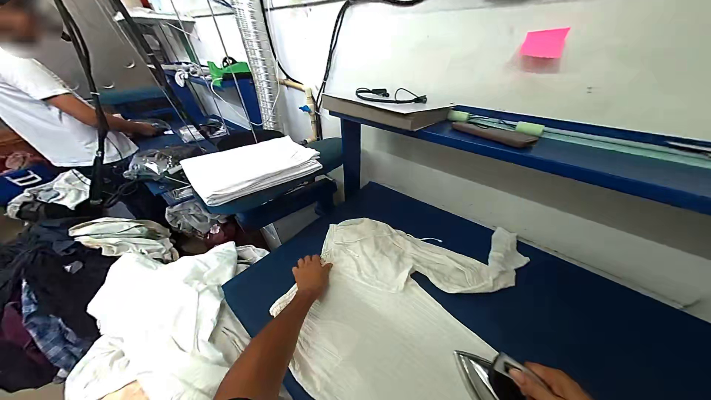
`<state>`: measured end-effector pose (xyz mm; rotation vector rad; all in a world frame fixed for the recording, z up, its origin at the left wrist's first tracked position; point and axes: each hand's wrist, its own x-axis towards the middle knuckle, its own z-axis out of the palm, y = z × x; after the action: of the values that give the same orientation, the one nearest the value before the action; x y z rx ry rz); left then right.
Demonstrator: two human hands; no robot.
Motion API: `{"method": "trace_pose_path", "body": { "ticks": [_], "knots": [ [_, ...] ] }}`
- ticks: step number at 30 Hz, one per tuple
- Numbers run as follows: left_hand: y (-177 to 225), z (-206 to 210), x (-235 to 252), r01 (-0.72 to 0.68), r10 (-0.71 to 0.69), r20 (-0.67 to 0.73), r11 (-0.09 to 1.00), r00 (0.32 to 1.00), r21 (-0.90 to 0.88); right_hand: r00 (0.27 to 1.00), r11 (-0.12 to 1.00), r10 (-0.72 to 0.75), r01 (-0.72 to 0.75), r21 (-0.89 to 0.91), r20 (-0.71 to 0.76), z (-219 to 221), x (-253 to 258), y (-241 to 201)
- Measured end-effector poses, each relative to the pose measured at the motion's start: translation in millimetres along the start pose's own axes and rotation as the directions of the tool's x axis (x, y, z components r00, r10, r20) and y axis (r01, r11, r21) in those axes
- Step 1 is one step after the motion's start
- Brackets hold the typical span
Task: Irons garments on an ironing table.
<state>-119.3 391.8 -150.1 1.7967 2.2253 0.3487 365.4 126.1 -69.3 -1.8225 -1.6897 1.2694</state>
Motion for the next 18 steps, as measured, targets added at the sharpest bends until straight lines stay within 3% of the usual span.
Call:
{"method": "trace_pose_path", "body": {
  "ticks": [3,7,12,15,18],
  "knots": [
    [-8,10,6,-0.089,0.089,-0.01,0.996,0.996,0.006,0.998,0.999,-0.007,0.004,0.039,0.07,34,58,-48],
    [-15,-8,13,-0.14,0.136,0.098,0.99,0.986,0.034,0.998,0.971,0.019,-0.002,-0.239,0.068,79,129,-127],
    [-34,-6,18,-0.2,0.2,0.034,0.98,0.979,-0.007,0.998,0.911,-0.023,0.045,-0.41,0.059,133,203,-211],
    [-40,-3,25,-0.183,0.183,0.001,0.983,0.983,-0.021,0.995,0.906,-0.087,0.097,-0.413,0.042,160,230,-239],
    [-42,-4,16,-0.16,0.16,-0.013,0.987,0.987,-0.011,0.992,0.941,-0.097,0.12,-0.316,0.087,158,221,-241]
  ]
}}
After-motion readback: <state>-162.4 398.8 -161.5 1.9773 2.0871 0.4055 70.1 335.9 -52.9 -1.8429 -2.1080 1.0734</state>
